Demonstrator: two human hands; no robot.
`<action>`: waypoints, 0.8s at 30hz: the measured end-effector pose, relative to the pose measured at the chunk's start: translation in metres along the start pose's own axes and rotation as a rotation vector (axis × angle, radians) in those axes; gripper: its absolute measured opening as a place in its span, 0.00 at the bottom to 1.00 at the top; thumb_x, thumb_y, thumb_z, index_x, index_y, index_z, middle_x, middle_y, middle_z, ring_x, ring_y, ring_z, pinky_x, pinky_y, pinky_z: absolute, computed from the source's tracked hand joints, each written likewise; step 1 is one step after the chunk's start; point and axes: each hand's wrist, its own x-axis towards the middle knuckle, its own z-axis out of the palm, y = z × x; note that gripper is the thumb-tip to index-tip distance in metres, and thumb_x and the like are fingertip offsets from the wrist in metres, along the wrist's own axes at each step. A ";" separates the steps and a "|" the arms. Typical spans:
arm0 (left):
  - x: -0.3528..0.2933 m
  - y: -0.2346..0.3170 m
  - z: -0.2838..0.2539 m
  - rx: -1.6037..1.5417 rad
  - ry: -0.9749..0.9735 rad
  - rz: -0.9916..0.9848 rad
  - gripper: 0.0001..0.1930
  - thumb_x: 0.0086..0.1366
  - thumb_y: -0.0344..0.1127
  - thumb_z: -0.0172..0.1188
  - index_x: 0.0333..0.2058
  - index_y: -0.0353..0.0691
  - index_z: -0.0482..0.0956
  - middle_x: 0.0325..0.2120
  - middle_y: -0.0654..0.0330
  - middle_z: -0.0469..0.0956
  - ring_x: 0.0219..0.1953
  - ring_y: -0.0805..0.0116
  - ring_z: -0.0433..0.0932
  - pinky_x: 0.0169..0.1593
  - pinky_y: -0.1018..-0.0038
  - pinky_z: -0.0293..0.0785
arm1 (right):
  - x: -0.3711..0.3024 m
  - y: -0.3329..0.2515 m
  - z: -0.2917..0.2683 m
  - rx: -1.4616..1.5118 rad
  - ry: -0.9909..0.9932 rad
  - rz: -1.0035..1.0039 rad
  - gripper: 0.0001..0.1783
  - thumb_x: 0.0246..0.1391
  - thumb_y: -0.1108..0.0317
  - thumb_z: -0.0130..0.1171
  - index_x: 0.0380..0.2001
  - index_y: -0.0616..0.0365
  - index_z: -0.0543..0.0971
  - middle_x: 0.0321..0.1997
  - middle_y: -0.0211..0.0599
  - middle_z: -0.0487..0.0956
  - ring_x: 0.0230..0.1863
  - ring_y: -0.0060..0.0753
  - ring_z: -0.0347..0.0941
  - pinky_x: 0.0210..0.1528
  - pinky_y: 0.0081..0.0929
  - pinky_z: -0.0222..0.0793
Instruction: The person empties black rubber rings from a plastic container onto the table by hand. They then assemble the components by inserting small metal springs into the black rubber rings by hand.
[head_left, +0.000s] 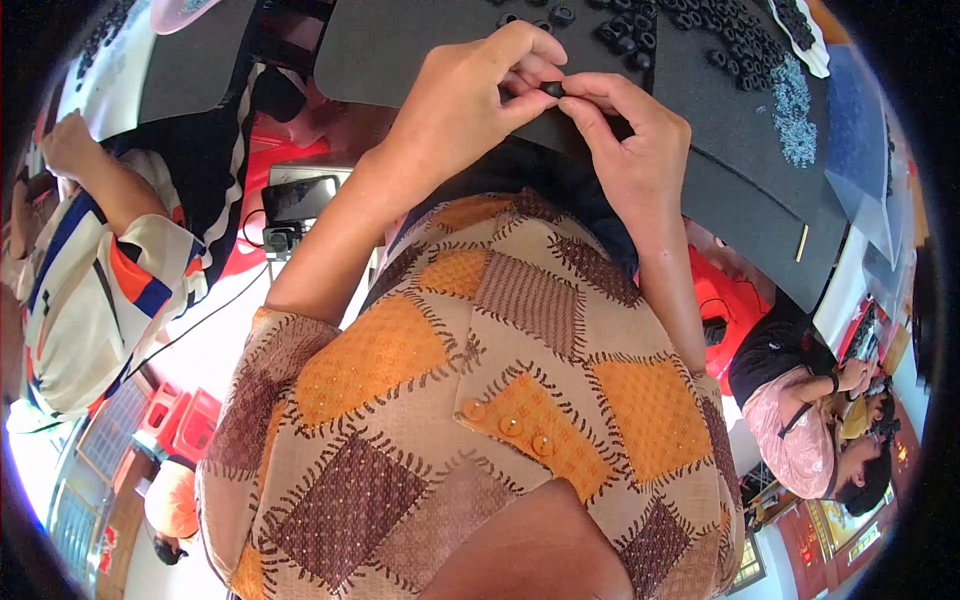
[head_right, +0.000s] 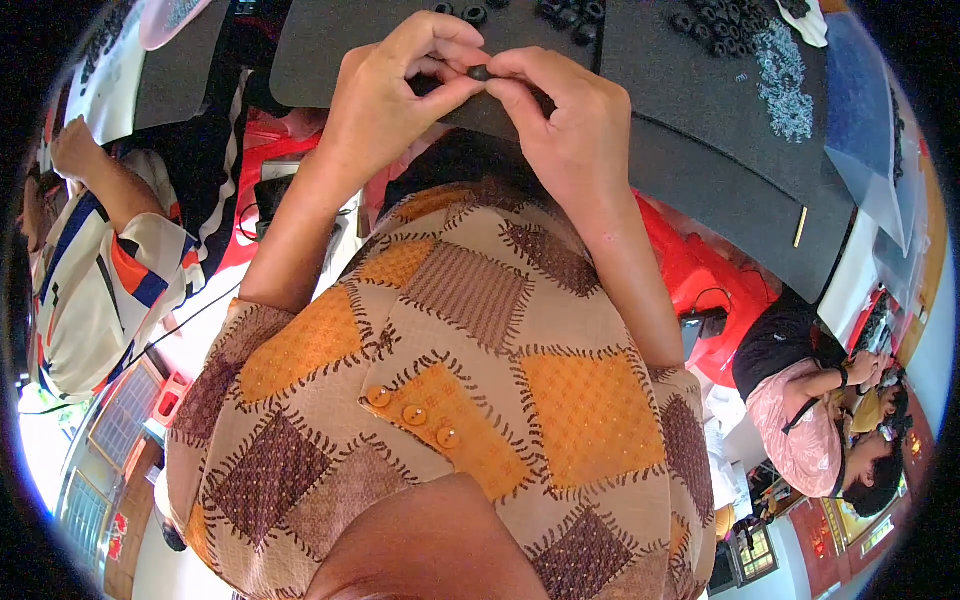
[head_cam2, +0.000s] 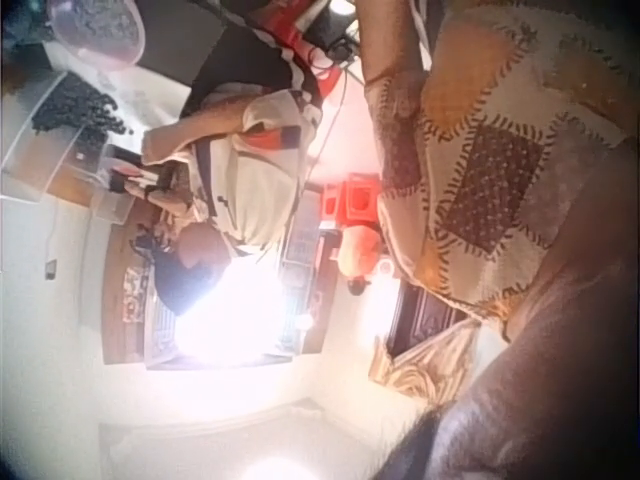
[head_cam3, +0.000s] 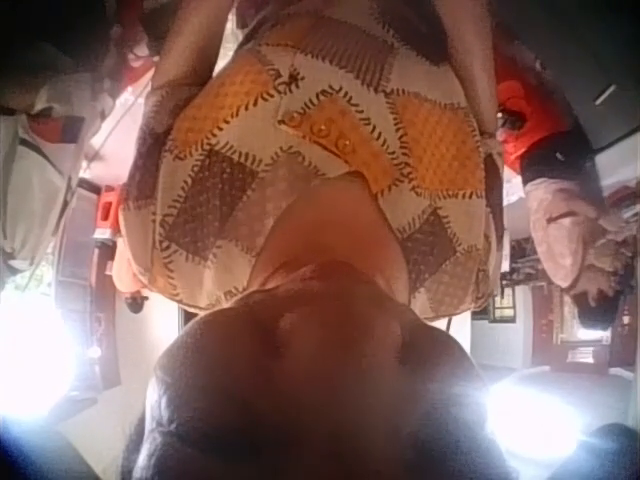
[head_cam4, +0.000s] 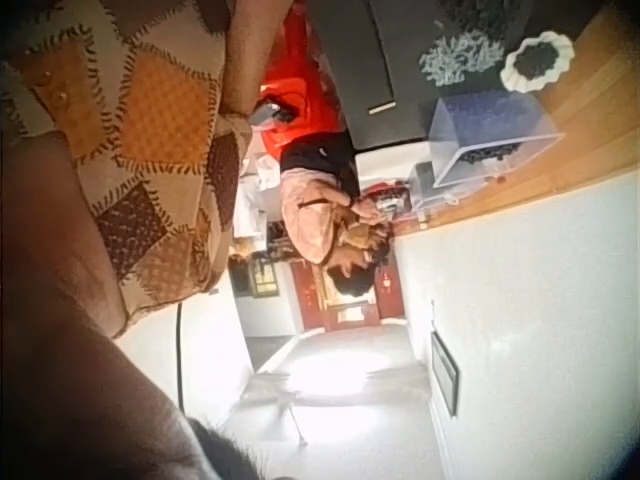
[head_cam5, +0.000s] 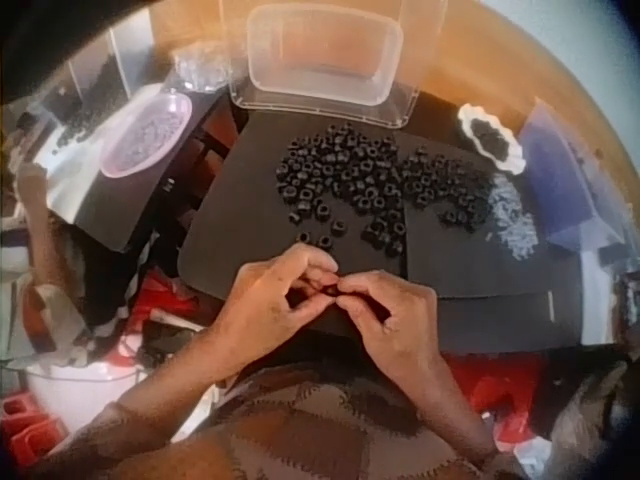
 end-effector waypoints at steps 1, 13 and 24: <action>0.000 0.000 0.000 -0.001 -0.002 -0.002 0.16 0.56 0.26 0.68 0.43 0.38 0.75 0.34 0.55 0.84 0.34 0.64 0.85 0.39 0.73 0.82 | 0.001 -0.004 -0.001 0.068 -0.003 0.048 0.06 0.49 0.73 0.67 0.33 0.58 0.82 0.28 0.36 0.83 0.29 0.34 0.81 0.35 0.28 0.73; 0.005 -0.002 -0.003 0.077 -0.096 0.020 0.12 0.55 0.26 0.69 0.39 0.37 0.82 0.32 0.59 0.84 0.33 0.72 0.84 0.39 0.76 0.80 | -0.002 0.007 0.001 0.050 0.020 0.004 0.09 0.45 0.77 0.68 0.33 0.58 0.83 0.32 0.36 0.82 0.32 0.35 0.80 0.35 0.27 0.75; 0.004 -0.005 -0.001 0.130 -0.087 0.046 0.08 0.56 0.26 0.68 0.37 0.36 0.85 0.35 0.58 0.84 0.30 0.73 0.82 0.35 0.78 0.78 | -0.005 0.012 0.008 0.055 0.101 -0.004 0.10 0.42 0.78 0.69 0.31 0.58 0.82 0.36 0.35 0.81 0.32 0.36 0.80 0.35 0.27 0.76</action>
